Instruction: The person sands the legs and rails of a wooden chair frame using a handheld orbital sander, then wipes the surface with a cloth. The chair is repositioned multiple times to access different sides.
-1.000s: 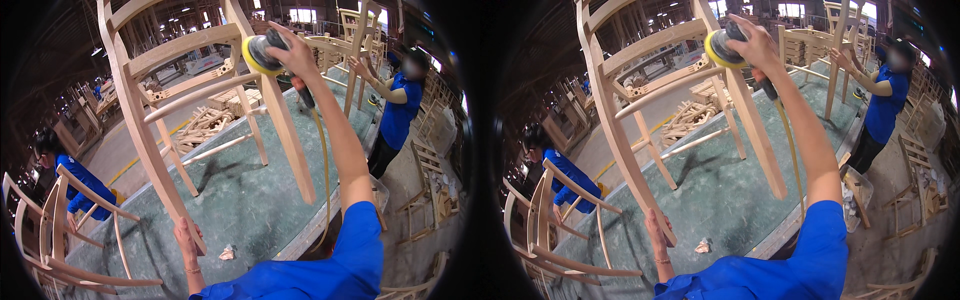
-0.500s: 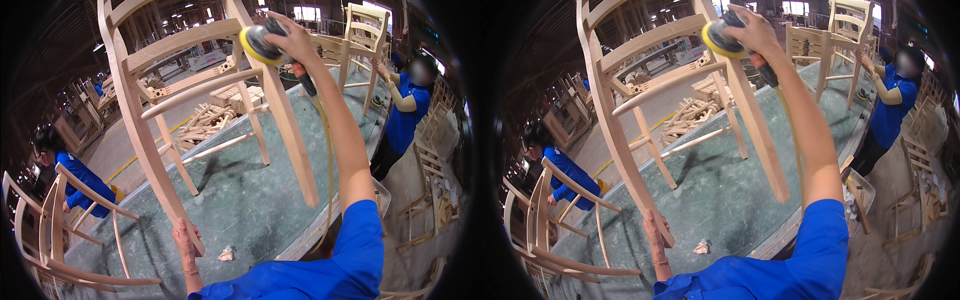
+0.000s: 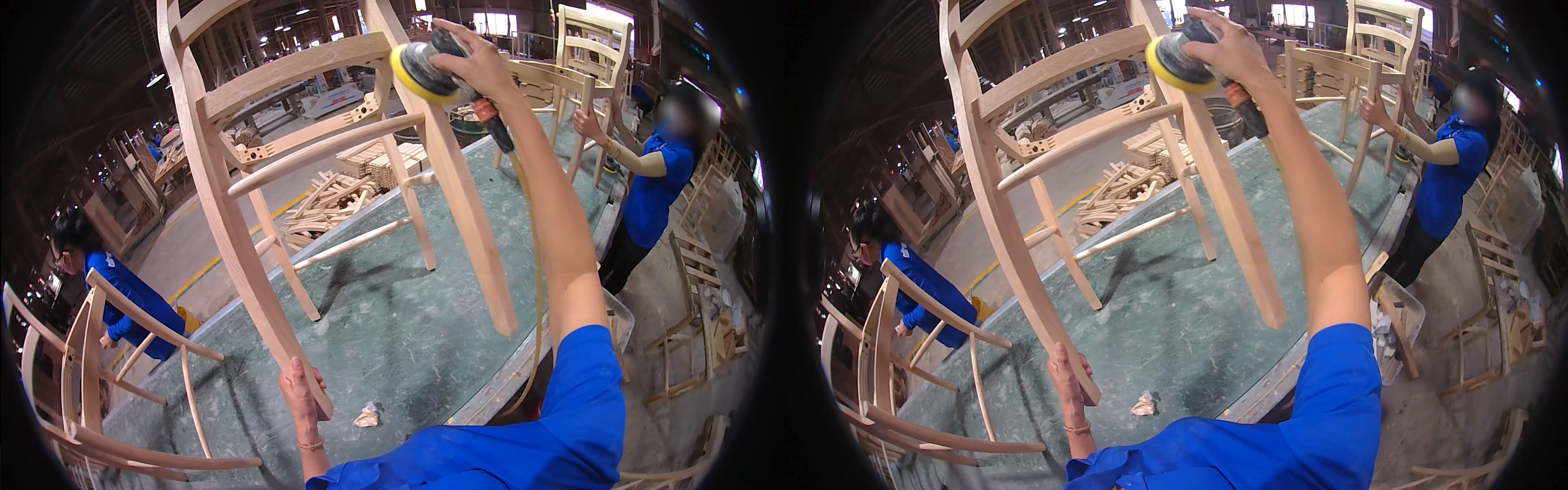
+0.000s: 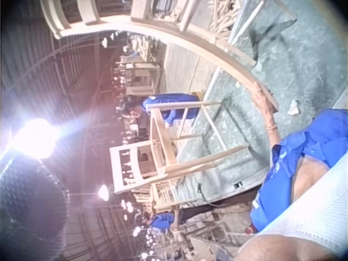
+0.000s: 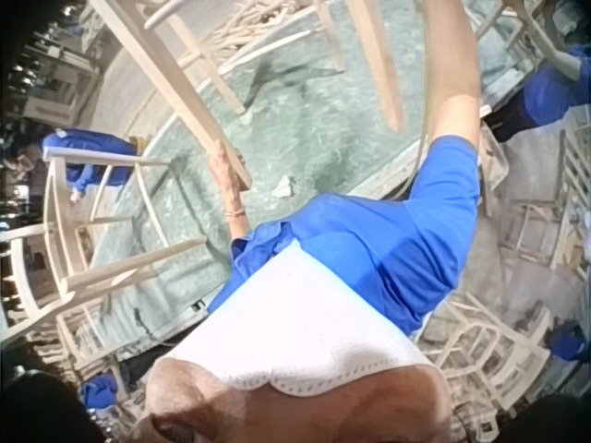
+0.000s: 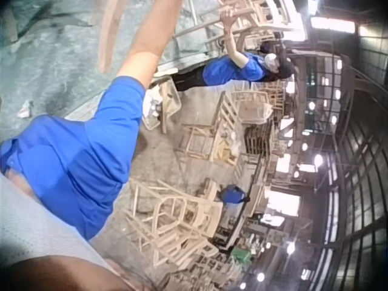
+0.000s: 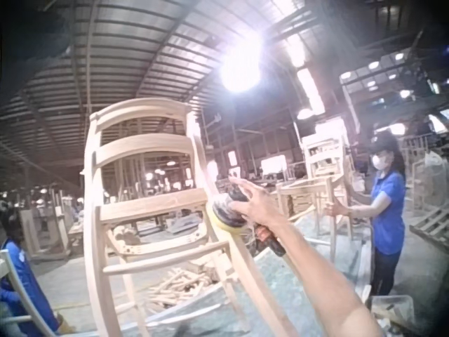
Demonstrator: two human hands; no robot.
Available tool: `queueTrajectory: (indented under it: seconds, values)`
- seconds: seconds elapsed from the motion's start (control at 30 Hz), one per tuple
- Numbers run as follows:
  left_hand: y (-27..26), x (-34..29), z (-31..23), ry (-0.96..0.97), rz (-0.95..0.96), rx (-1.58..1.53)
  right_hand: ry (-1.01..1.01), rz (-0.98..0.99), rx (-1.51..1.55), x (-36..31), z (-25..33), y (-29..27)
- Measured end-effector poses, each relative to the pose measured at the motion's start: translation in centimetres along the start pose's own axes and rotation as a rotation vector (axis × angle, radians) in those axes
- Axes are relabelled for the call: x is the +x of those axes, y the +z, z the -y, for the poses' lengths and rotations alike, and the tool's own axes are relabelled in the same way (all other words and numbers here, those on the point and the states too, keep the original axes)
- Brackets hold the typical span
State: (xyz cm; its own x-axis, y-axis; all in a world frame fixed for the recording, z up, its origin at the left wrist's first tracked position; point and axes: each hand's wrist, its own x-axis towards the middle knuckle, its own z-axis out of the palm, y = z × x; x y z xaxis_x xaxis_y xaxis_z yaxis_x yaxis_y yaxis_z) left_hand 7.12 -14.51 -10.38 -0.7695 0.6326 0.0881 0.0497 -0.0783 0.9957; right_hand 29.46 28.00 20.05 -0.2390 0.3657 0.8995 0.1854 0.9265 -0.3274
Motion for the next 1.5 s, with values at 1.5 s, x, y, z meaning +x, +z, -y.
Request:
queueTrajectory:
  seconds: [1.5]
  values:
    - [-0.6,-0.9,0.4,-0.003,0.014,-0.029,-0.069,-0.027,0.040,5.1,2.2,1.5]
